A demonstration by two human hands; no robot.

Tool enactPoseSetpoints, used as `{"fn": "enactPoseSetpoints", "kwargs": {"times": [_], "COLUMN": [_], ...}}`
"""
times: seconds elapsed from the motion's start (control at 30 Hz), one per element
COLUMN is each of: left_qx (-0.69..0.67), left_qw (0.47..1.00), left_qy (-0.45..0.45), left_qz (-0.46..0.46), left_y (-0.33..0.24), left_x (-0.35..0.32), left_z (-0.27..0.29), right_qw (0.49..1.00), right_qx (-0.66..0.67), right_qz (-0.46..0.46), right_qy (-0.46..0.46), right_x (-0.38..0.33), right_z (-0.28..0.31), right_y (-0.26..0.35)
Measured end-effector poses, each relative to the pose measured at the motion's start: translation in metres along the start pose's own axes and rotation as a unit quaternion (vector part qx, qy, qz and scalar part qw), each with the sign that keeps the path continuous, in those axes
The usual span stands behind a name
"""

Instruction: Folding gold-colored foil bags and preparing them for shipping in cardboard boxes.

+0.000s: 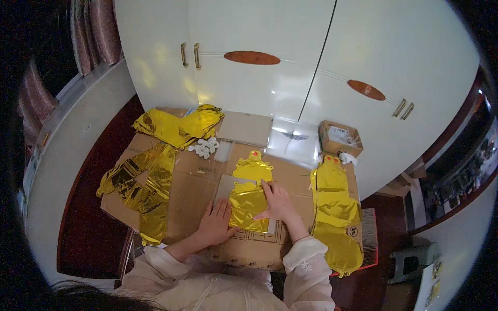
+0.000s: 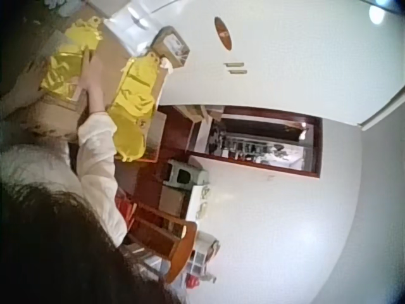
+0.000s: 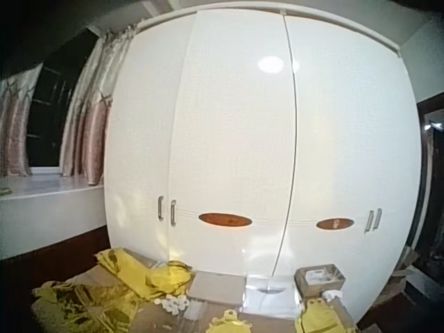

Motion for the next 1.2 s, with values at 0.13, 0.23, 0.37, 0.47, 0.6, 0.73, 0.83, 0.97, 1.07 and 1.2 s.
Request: {"fn": "enactPoseSetpoints", "kwargs": {"times": [0.13, 0.23, 0.37, 0.47, 0.6, 0.73, 0.83, 0.97, 1.07, 1.2], "left_qx": [-0.032, -0.005, 0.015, 0.000, -0.015, -0.021, -0.156, -0.108, -0.013, 0.011], "left_qw": [0.999, 0.998, 0.990, 0.991, 0.989, 0.988, 0.953, 0.966, 0.973, 0.972], "left_qy": [-0.020, -0.056, -0.138, -0.129, -0.150, -0.141, -0.072, -0.082, -0.105, -0.122], "left_qz": [0.005, -0.018, -0.025, -0.023, -0.010, -0.056, -0.248, -0.221, -0.203, -0.202], "left_y": [-0.007, -0.017, -0.029, -0.038, -0.040, -0.039, -0.073, -0.092, -0.090, -0.088], "left_x": [-0.012, -0.026, -0.053, -0.075, -0.095, -0.115, -0.135, -0.131, -0.126, -0.123], "left_z": [0.004, 0.009, 0.019, 0.025, 0.032, 0.012, -0.015, -0.008, -0.007, -0.017], "right_qw": [1.000, 0.999, 0.998, 0.998, 0.998, 0.999, 0.998, 0.998, 0.998, 0.999], "right_qx": [0.015, 0.011, 0.030, 0.027, 0.019, -0.023, -0.019, -0.031, -0.034, 0.030], "right_qz": [0.000, 0.030, 0.051, 0.063, 0.058, 0.035, 0.045, 0.039, 0.036, -0.021], "right_qy": [0.024, 0.003, -0.004, -0.005, -0.017, -0.021, -0.046, -0.038, -0.035, -0.023], "right_x": [0.001, -0.007, -0.028, -0.047, -0.072, -0.082, -0.080, -0.082, -0.083, -0.075], "right_z": [0.000, -0.002, -0.002, 0.001, 0.003, 0.004, 0.007, 0.001, 0.005, 0.007], "right_y": [0.000, 0.005, 0.022, 0.038, 0.061, 0.069, 0.072, 0.069, 0.071, 0.062]}}
Point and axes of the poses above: each hand's wrist, its own x-axis towards the middle knuckle, its own z-axis out of the back of the hand, y = z × x, the point moved 6 cm from there along x, towards the middle knuckle, and after that the axes turned 9 degrees about -x, right-handed, at the moved point
